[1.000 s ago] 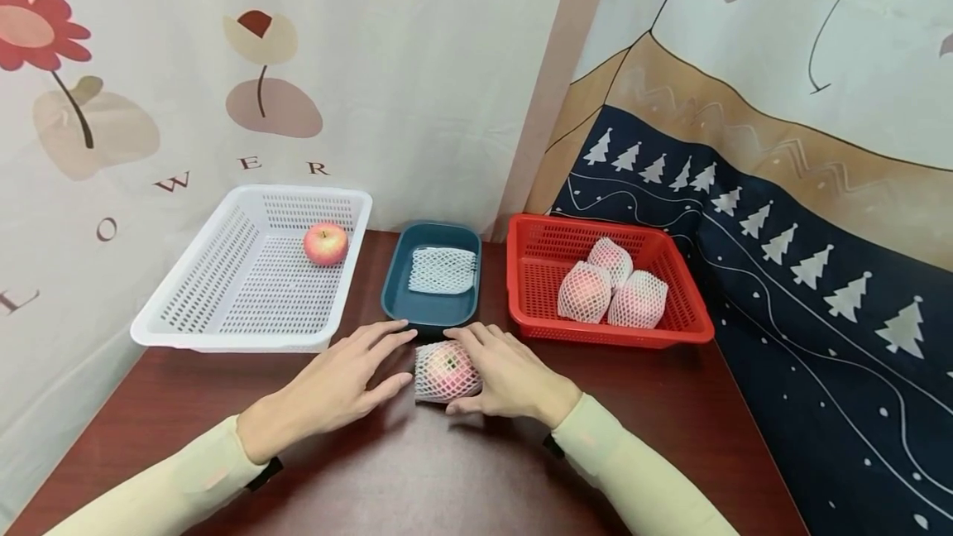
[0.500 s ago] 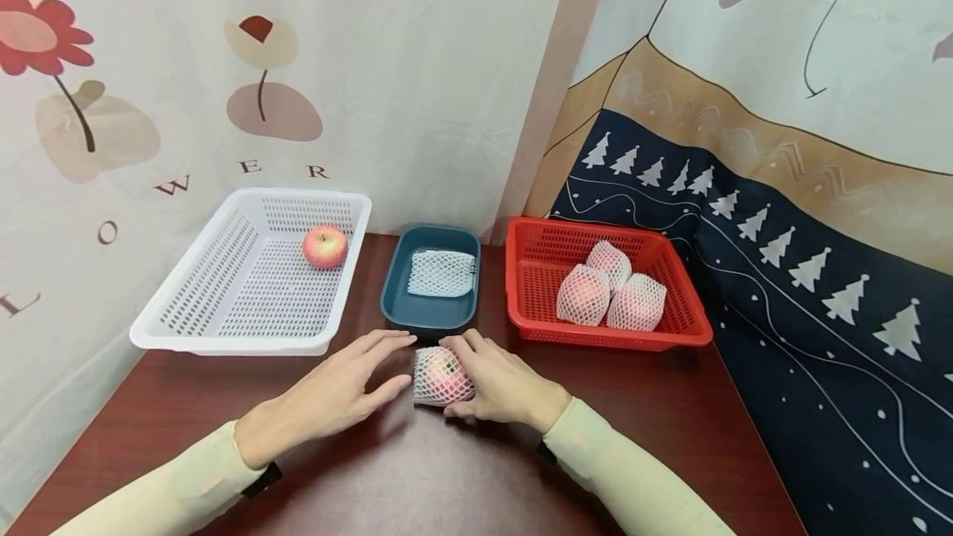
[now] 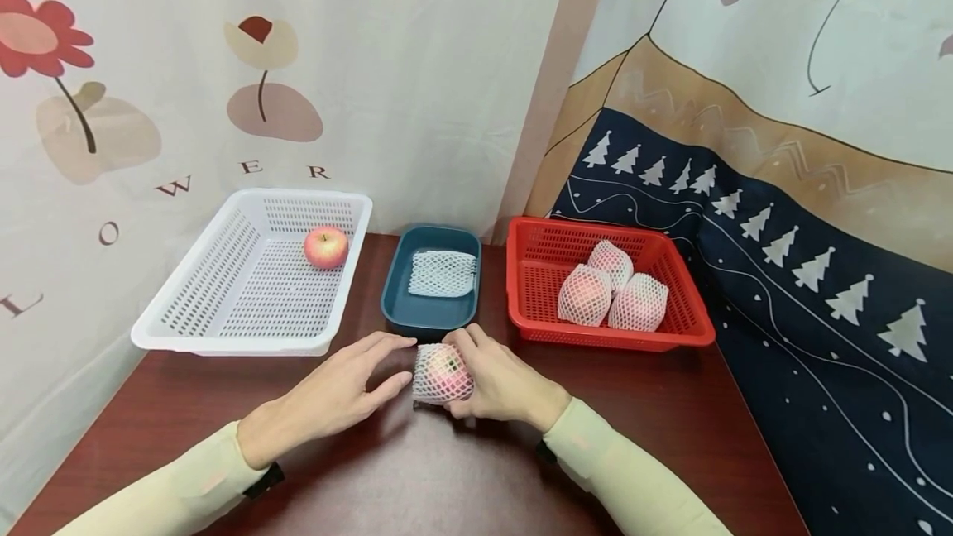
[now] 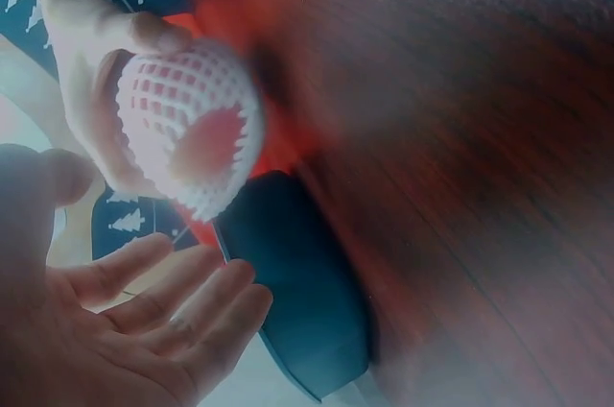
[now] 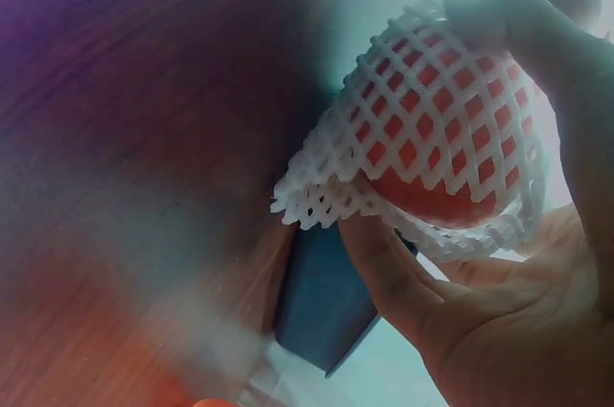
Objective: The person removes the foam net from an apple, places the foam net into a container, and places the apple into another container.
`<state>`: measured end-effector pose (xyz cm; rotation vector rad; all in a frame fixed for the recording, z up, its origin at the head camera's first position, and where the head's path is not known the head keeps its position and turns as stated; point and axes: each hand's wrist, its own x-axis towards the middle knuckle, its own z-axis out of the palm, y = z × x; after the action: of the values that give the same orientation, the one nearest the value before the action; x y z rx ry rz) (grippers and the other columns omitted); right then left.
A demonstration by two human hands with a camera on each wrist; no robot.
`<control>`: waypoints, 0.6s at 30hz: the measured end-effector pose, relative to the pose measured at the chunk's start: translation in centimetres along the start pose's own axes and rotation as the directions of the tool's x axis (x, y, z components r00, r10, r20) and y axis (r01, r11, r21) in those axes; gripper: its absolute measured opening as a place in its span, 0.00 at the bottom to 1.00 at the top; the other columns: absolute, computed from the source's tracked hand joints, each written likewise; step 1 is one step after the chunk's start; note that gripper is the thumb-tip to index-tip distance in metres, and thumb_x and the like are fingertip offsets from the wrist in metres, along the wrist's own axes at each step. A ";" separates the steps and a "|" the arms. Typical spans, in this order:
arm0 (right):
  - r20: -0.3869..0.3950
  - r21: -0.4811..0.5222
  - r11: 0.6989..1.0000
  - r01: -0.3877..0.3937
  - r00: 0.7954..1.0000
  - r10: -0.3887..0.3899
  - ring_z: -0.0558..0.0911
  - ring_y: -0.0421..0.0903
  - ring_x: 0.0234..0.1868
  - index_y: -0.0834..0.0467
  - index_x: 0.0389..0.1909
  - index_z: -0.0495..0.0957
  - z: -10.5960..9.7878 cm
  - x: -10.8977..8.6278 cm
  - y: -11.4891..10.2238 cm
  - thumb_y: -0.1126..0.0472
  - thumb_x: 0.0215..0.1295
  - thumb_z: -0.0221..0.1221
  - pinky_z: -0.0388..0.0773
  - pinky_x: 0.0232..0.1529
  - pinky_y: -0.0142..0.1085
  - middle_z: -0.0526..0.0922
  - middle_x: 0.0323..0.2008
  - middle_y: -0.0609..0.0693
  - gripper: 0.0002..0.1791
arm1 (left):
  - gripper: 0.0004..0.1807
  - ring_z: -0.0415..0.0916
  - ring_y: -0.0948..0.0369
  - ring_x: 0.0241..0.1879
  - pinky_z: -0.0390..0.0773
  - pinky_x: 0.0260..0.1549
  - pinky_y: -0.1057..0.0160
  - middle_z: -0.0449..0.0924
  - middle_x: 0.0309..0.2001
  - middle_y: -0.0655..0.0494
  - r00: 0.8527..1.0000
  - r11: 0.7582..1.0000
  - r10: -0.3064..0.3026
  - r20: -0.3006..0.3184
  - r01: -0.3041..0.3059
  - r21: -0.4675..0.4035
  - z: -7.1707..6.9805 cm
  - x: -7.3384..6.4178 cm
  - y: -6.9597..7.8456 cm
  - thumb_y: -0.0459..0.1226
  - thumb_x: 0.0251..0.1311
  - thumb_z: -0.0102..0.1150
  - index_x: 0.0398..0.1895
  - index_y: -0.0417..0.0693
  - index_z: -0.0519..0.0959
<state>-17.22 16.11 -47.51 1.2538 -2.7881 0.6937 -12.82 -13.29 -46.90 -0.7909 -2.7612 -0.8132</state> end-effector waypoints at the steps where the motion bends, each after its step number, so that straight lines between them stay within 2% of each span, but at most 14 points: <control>1: -0.007 -0.002 1.000 0.002 1.000 -0.002 0.87 0.43 0.55 0.55 0.72 0.74 0.0 0.0 0.0 0.50 0.58 0.88 0.92 0.59 0.38 0.81 0.61 0.51 0.46 | 0.28 0.89 0.56 0.69 0.89 0.70 0.48 0.89 0.69 0.54 1.000 1.000 0.000 -0.003 0.000 0.000 0.0 0.0 0.0 0.51 0.81 0.72 0.76 0.50 0.83; 6: -0.020 0.008 1.000 0.007 1.000 -0.007 0.86 0.42 0.56 0.54 0.73 0.74 -0.2 0.1 -0.1 0.50 0.57 0.87 0.92 0.60 0.37 0.81 0.61 0.50 0.46 | 0.23 0.90 0.58 0.65 0.90 0.67 0.49 0.90 0.65 0.56 1.000 1.000 0.016 -0.026 -0.016 -0.003 -0.1 0.2 0.1 0.48 0.83 0.71 0.72 0.50 0.85; 9: -0.027 0.028 1.000 -0.002 1.000 0.003 0.86 0.41 0.58 0.53 0.74 0.73 -0.4 0.2 -0.2 0.49 0.57 0.87 0.92 0.62 0.38 0.81 0.63 0.50 0.48 | 0.18 0.90 0.58 0.63 0.91 0.65 0.49 0.90 0.62 0.57 0.997 0.999 0.044 -0.061 -0.044 -0.008 -0.1 0.5 0.0 0.44 0.84 0.69 0.69 0.49 0.87; 14: -0.054 0.065 0.998 -0.022 0.998 0.026 0.84 0.40 0.60 0.52 0.76 0.72 -0.9 0.3 -0.5 0.49 0.58 0.87 0.92 0.63 0.39 0.80 0.64 0.48 0.49 | 0.14 0.91 0.58 0.59 0.91 0.62 0.50 0.91 0.58 0.56 0.987 0.996 0.085 -0.133 -0.088 -0.013 -0.1 1.0 -0.1 0.37 0.82 0.69 0.65 0.47 0.89; 18: -0.079 0.098 0.995 -0.030 0.996 0.038 0.83 0.39 0.61 0.50 0.77 0.72 -1.4 0.3 -0.6 0.49 0.58 0.87 0.92 0.62 0.38 0.81 0.65 0.47 0.49 | 0.14 0.91 0.58 0.58 0.92 0.60 0.51 0.91 0.56 0.55 0.977 0.991 0.110 -0.184 -0.122 -0.053 -0.1 1.2 0.0 0.34 0.79 0.72 0.63 0.47 0.90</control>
<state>-17.22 16.09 -45.95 1.1670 -2.7472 0.8704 -13.87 -12.81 -46.45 -0.8370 -2.5168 -0.9064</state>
